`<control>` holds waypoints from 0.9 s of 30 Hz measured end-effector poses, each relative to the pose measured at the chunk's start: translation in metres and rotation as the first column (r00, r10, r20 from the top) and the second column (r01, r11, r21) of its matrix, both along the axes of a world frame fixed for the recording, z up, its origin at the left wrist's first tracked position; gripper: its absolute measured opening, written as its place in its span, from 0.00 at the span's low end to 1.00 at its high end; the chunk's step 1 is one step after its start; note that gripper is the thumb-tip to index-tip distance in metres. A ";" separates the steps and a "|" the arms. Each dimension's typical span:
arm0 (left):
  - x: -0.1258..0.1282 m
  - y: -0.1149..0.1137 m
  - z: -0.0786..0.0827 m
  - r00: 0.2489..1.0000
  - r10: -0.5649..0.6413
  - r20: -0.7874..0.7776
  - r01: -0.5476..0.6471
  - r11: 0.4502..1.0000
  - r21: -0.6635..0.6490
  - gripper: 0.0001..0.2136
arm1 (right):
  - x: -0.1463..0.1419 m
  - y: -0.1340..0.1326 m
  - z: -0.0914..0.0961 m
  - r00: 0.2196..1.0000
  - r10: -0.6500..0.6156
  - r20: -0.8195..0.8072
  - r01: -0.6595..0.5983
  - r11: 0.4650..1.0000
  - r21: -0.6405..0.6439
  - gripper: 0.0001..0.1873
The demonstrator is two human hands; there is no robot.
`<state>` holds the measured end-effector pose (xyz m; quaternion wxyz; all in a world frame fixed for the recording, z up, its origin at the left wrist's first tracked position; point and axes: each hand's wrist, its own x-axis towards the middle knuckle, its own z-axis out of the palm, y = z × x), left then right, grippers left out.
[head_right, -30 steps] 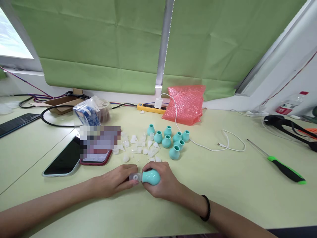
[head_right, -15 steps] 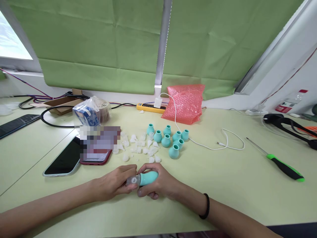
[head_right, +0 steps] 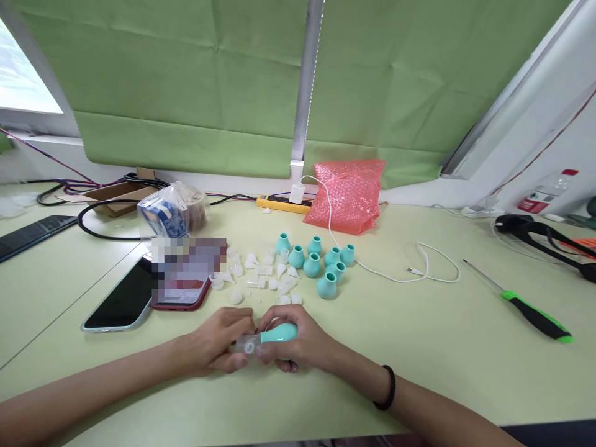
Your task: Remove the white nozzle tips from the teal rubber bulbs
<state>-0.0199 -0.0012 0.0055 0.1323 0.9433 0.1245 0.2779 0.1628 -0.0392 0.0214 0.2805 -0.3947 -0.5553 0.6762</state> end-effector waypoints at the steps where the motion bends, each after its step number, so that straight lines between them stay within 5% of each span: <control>1: -0.002 0.003 0.002 0.993 0.037 0.111 -0.043 0.998 0.050 0.20 | 0.000 -0.001 0.001 0.999 -0.033 -0.014 0.033 0.998 0.052 0.15; 3: -0.006 0.011 0.009 0.954 0.157 0.257 -0.196 0.971 0.135 0.17 | 0.000 -0.001 0.001 0.995 -0.095 -0.038 0.099 0.987 0.127 0.14; 5: -0.010 0.018 0.020 0.919 0.332 0.212 -0.374 0.904 0.205 0.11 | 0.001 0.000 0.001 0.986 -0.159 -0.059 0.167 0.969 0.180 0.14; 9: -0.012 0.024 0.034 0.801 0.589 -0.106 -0.534 0.784 0.317 0.10 | 0.004 0.004 -0.001 0.972 -0.229 -0.058 0.236 0.930 0.281 0.13; 12: -0.010 0.024 0.031 0.690 0.601 -0.403 -0.523 0.799 0.295 0.10 | 0.005 0.005 -0.004 0.965 -0.258 -0.047 0.259 0.909 0.325 0.12; 14: -0.010 0.023 0.028 0.669 0.564 -0.484 -0.521 0.820 0.236 0.07 | 0.005 0.004 -0.005 0.957 -0.290 -0.023 0.277 0.885 0.375 0.12; 16: -0.012 0.023 0.029 0.724 0.512 -0.462 -0.525 0.844 0.111 0.06 | 0.004 0.003 -0.006 0.943 -0.333 0.013 0.293 0.848 0.441 0.11; 19: -0.017 0.022 0.038 0.882 0.357 -0.309 -0.446 0.845 -0.296 0.04 | 0.002 0.001 -0.007 0.888 -0.454 0.073 0.326 0.733 0.597 0.08; 21: -0.021 0.021 0.043 0.951 0.262 -0.163 -0.307 0.749 -0.587 0.07 | 0.000 -0.001 -0.007 0.841 -0.534 0.089 0.323 0.627 0.709 0.07; 23: -0.022 0.020 0.044 0.980 0.189 -0.057 -0.160 0.596 -0.787 0.09 | -0.001 -0.002 -0.008 0.808 -0.583 0.084 0.299 0.528 0.795 0.07; 25: -0.022 0.019 0.041 0.992 0.127 -0.007 -0.064 0.445 -0.893 0.10 | -0.002 -0.002 -0.009 0.794 -0.604 0.066 0.261 0.437 0.861 0.07; 27: -0.021 0.018 0.035 0.994 0.108 0.012 -0.027 0.357 -0.934 0.13 | -0.003 -0.003 -0.009 0.791 -0.611 0.033 0.225 0.340 0.913 0.08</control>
